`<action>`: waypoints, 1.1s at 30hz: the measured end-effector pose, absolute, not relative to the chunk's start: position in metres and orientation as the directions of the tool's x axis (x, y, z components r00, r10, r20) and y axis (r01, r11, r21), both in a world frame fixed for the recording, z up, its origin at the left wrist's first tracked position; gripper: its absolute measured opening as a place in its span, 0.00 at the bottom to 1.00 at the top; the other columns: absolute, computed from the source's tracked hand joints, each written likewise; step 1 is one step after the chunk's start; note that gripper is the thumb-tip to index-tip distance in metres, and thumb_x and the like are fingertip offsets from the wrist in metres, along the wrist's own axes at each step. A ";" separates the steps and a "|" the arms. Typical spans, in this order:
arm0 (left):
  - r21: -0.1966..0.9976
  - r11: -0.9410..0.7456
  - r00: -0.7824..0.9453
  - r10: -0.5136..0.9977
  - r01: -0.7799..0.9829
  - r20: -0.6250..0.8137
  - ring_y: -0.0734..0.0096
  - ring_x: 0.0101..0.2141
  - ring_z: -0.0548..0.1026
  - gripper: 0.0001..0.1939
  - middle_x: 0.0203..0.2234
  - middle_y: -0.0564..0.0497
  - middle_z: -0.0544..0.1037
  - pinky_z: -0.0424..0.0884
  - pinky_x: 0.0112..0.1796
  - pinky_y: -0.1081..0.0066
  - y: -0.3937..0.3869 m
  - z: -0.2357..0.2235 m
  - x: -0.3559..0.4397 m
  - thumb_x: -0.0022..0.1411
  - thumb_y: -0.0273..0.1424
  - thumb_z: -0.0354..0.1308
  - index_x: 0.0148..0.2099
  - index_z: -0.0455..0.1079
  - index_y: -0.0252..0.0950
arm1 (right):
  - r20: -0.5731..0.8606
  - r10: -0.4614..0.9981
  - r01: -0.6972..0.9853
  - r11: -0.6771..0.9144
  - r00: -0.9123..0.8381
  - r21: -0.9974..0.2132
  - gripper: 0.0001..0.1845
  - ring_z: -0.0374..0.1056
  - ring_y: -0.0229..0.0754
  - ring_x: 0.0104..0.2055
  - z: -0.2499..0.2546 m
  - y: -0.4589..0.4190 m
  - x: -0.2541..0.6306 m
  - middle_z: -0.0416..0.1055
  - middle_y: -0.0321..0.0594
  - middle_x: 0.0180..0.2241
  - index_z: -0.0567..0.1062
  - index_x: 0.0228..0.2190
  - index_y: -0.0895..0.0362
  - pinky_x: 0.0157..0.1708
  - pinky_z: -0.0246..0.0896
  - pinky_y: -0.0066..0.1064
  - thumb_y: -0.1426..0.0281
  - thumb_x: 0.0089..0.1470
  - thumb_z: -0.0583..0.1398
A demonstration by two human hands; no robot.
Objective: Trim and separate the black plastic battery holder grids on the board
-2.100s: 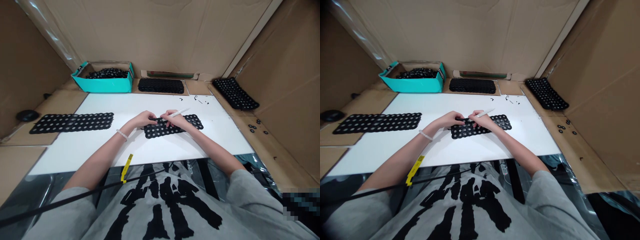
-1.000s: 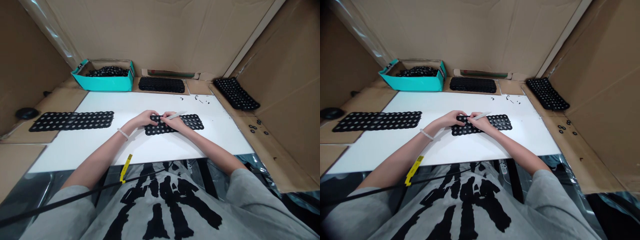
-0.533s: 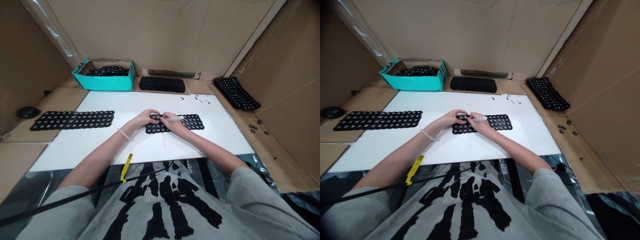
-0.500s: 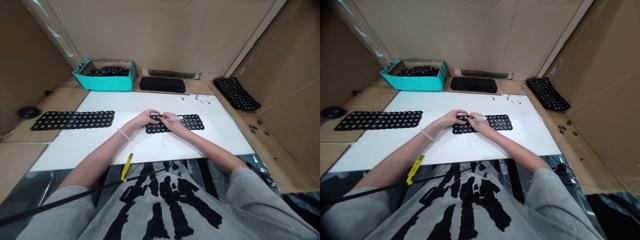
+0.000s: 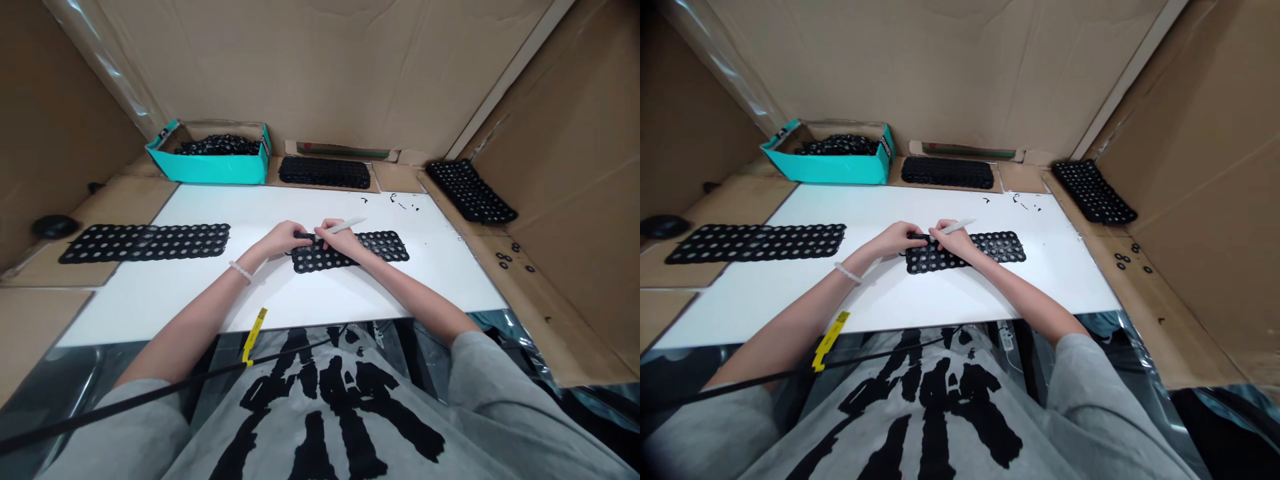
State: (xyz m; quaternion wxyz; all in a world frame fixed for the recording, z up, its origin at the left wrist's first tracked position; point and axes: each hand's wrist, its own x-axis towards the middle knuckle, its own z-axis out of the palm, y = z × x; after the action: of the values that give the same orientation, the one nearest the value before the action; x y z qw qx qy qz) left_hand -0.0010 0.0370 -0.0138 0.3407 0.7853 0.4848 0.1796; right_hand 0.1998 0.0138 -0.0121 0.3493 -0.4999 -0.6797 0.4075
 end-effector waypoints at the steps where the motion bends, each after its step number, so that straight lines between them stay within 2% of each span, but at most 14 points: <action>1: 0.713 -0.297 0.473 0.879 0.635 -0.056 0.69 0.26 0.67 0.18 0.22 0.52 0.72 0.58 0.29 0.70 0.037 -0.014 -0.001 0.52 0.46 0.61 0.31 0.74 0.34 | 0.080 0.964 0.405 0.181 -0.255 -0.896 0.15 0.65 0.36 0.21 -0.015 0.014 0.199 0.67 0.32 0.15 0.68 0.22 0.56 0.27 0.57 0.26 0.60 0.54 0.59; 7: 0.848 -0.121 0.518 0.832 0.516 -0.197 0.74 0.21 0.61 0.17 0.18 0.55 0.66 0.54 0.25 0.70 0.034 -0.010 -0.003 0.51 0.44 0.62 0.31 0.71 0.34 | 0.099 0.961 0.419 0.204 -0.258 -0.885 0.14 0.65 0.37 0.22 -0.024 0.012 0.199 0.67 0.30 0.16 0.68 0.24 0.55 0.31 0.58 0.28 0.59 0.55 0.58; 10: 0.884 -0.095 0.550 0.811 0.458 -0.198 0.74 0.23 0.60 0.16 0.19 0.55 0.66 0.54 0.27 0.70 0.034 -0.009 -0.004 0.50 0.44 0.63 0.30 0.70 0.34 | 0.160 0.948 0.437 0.273 -0.277 -0.857 0.14 0.65 0.37 0.22 -0.026 0.009 0.196 0.66 0.30 0.16 0.66 0.24 0.54 0.31 0.58 0.28 0.60 0.56 0.56; 14: 0.872 -0.132 0.609 0.764 0.472 -0.214 0.74 0.24 0.61 0.17 0.20 0.55 0.66 0.55 0.27 0.71 0.037 -0.008 -0.006 0.51 0.45 0.62 0.31 0.71 0.34 | 0.225 0.932 0.489 0.343 -0.285 -0.802 0.14 0.63 0.37 0.22 -0.025 0.008 0.195 0.65 0.30 0.17 0.65 0.24 0.54 0.31 0.57 0.29 0.61 0.57 0.56; 21: 0.723 -0.305 0.545 0.830 0.620 -0.117 0.65 0.33 0.70 0.18 0.29 0.52 0.75 0.61 0.34 0.71 0.033 -0.001 -0.004 0.42 0.39 0.68 0.34 0.71 0.36 | 0.115 0.942 0.417 0.247 -0.317 -0.875 0.15 0.64 0.37 0.24 -0.024 0.010 0.201 0.69 0.33 0.19 0.68 0.22 0.56 0.30 0.57 0.28 0.60 0.53 0.58; 26: 0.794 -0.267 0.518 0.853 0.546 -0.069 0.60 0.41 0.73 0.22 0.38 0.49 0.78 0.64 0.43 0.68 0.033 -0.007 -0.001 0.42 0.36 0.67 0.41 0.73 0.35 | 0.159 0.939 0.459 0.292 -0.306 -0.839 0.15 0.65 0.38 0.29 -0.025 0.009 0.200 0.70 0.34 0.23 0.68 0.20 0.56 0.31 0.55 0.28 0.60 0.52 0.58; 33: 0.902 -0.068 0.472 0.868 0.425 -0.157 0.66 0.32 0.72 0.18 0.29 0.51 0.76 0.65 0.35 0.69 0.033 -0.018 0.001 0.44 0.36 0.67 0.38 0.74 0.33 | 0.136 0.954 0.432 0.244 -0.266 -0.868 0.15 0.64 0.38 0.28 -0.026 0.009 0.201 0.68 0.34 0.21 0.69 0.22 0.56 0.32 0.56 0.28 0.59 0.53 0.57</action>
State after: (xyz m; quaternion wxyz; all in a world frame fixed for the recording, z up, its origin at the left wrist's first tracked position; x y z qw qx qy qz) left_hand 0.0011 0.0326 -0.0178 0.5006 0.6966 0.4641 0.2210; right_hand 0.2012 0.0089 -0.0260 0.3539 -0.4919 -0.7048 0.3688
